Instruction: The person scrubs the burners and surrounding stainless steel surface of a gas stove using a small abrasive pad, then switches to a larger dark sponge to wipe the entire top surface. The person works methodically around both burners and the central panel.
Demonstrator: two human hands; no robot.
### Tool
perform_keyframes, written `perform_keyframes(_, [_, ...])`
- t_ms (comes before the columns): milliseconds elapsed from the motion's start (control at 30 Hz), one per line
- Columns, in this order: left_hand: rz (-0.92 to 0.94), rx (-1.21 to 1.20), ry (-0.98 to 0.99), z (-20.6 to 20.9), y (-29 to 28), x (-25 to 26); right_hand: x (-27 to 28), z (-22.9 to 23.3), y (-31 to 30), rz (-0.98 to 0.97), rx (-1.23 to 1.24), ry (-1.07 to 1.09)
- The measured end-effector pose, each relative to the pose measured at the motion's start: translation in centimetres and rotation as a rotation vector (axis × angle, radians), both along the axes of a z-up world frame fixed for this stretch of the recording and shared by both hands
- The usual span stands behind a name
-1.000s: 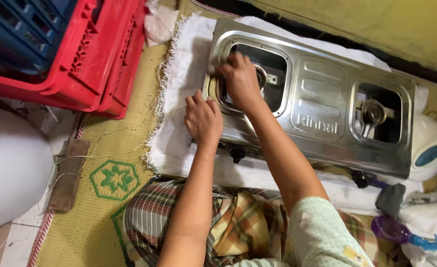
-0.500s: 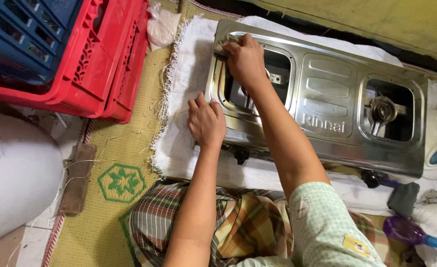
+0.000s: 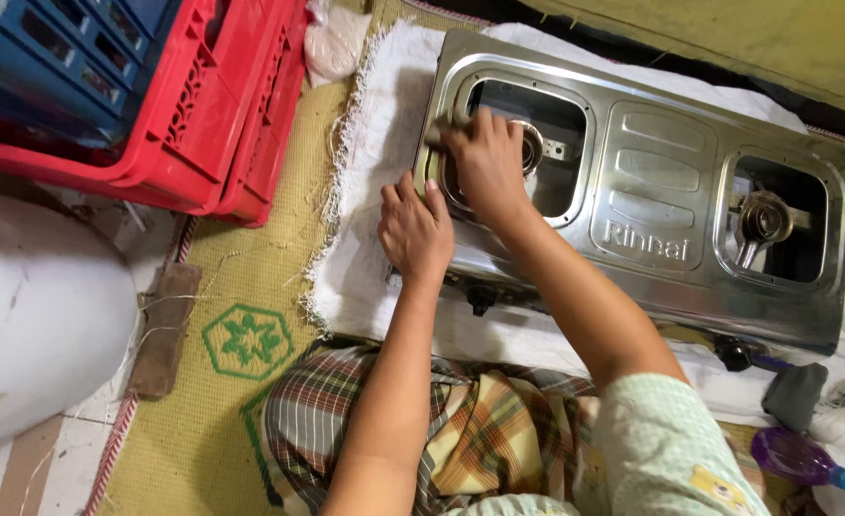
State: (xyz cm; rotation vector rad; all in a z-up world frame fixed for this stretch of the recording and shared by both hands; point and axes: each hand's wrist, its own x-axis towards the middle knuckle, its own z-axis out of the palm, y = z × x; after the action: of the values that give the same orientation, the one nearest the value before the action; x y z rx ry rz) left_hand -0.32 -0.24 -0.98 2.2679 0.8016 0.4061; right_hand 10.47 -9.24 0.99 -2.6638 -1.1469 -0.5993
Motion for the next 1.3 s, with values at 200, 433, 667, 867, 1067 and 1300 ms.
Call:
perform_keyframes(200, [0.009, -0.006, -0.040, 0.3, 0.0, 0.0, 7.8, -1.4, 2.2, -0.145, 0.086, -0.122])
perform_keyframes(433, [0.008, -0.008, -0.013, 0.4, 0.1, 0.0, 1.4, 1.2, -0.1, 0.067, 0.061, 0.170])
perform_keyframes(667, [0.003, 0.025, -0.011, -0.2, 0.0, 0.2, -2.7, 0.5, -0.4, 0.038, 0.047, 0.059])
perform_keyframes(867, [0.006, 0.039, 0.006, -0.3, -0.2, 0.2, 8.4, -1.8, 2.0, -0.133, 0.049, -0.156])
perform_keyframes(1067, [0.009, 0.017, -0.016, -0.3, -0.1, 0.1, 8.5, -2.0, 1.9, -0.152, 0.081, -0.157])
perform_keyframes(1300, [0.022, 0.023, -0.032, -0.2, -0.1, 0.1, -3.4, 0.3, -0.6, 0.080, 0.196, 0.130])
